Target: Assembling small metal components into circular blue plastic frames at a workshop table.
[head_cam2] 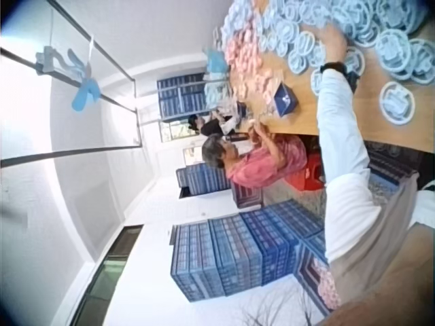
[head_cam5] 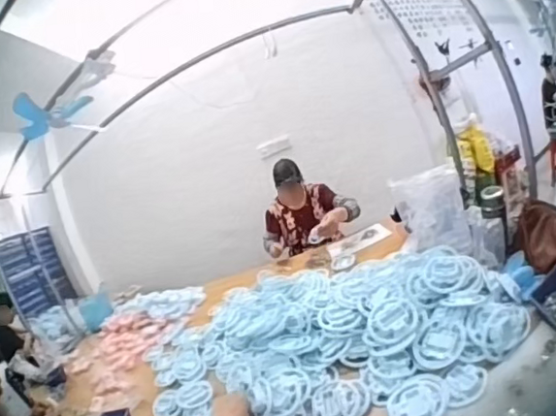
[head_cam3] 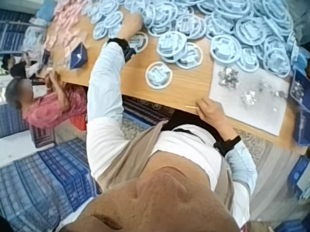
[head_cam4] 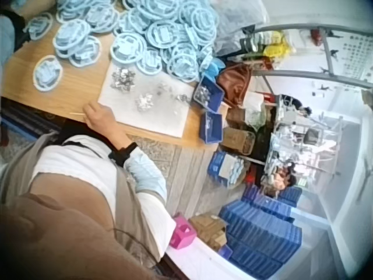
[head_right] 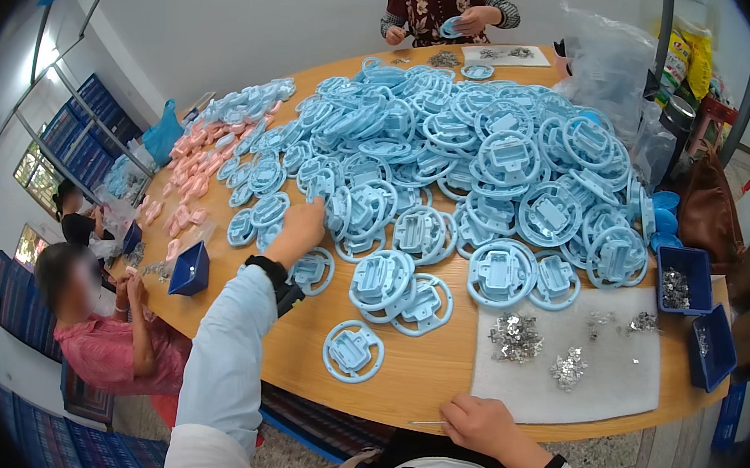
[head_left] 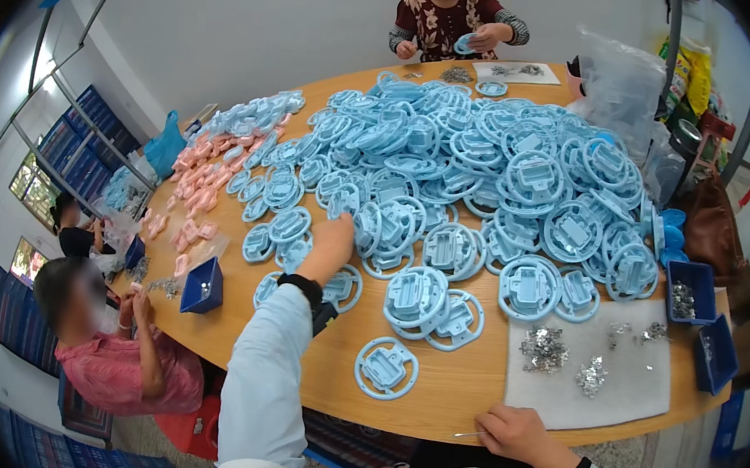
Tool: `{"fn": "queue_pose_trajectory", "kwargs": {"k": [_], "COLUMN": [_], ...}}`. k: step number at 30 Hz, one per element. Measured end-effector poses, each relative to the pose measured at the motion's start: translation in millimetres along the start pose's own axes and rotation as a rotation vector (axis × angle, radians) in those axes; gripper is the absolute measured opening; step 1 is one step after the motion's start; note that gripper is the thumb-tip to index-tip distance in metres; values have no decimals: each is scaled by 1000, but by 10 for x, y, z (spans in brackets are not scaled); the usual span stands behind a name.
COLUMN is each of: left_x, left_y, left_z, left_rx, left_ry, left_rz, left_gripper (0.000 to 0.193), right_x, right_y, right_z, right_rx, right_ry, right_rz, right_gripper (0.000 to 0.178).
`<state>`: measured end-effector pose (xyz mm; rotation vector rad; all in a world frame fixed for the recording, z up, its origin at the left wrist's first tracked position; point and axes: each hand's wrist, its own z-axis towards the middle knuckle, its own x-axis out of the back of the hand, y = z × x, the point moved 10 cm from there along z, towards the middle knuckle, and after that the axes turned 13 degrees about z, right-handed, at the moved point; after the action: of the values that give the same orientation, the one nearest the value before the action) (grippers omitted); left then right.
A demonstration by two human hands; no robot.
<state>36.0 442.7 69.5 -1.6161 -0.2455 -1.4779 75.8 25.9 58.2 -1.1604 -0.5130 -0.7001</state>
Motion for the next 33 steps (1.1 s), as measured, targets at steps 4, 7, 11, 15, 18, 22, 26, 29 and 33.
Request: {"fn": "queue_pose_trajectory", "kwargs": {"k": [4,7,11,15,18,22,26,29,33], "left_x": [498,932,374,-132,-247,-86,160,-367,-161], "left_y": [-547,-880,-1139,-329,13,-49,-446,-653,-802], "left_z": [-73,-349,-835,-1322,-1609,-1726,-1696,-1666,-1701], "left_rx": [147,237,289,513,495,256,196,142,181], "left_ry": [67,316,536,-84,-147,79,373,260,347], "left_rz": [-121,-458,-988,-1544,-1621,-1318,-618,-386,-549], "left_gripper": [29,31,31,33,32,36,42,41,24], "right_x": [-29,-26,-14,-7,-23,-30,-16,-11,9], "right_y": [11,21,-51,-24,-34,-29,-9,-47,-57], "right_z": [-13,-21,13,1,13,16,6,17,28], "right_rx": [-15,-24,-2,-15,-12,-17,-33,-8,-11], "right_ry": [-25,-39,-26,-26,-30,-16,-7,-3,6], "right_rz": [5,6,24,10,15,14,-8,2,-1], "right_gripper": [18,18,18,18,18,19,18,17,16]}}
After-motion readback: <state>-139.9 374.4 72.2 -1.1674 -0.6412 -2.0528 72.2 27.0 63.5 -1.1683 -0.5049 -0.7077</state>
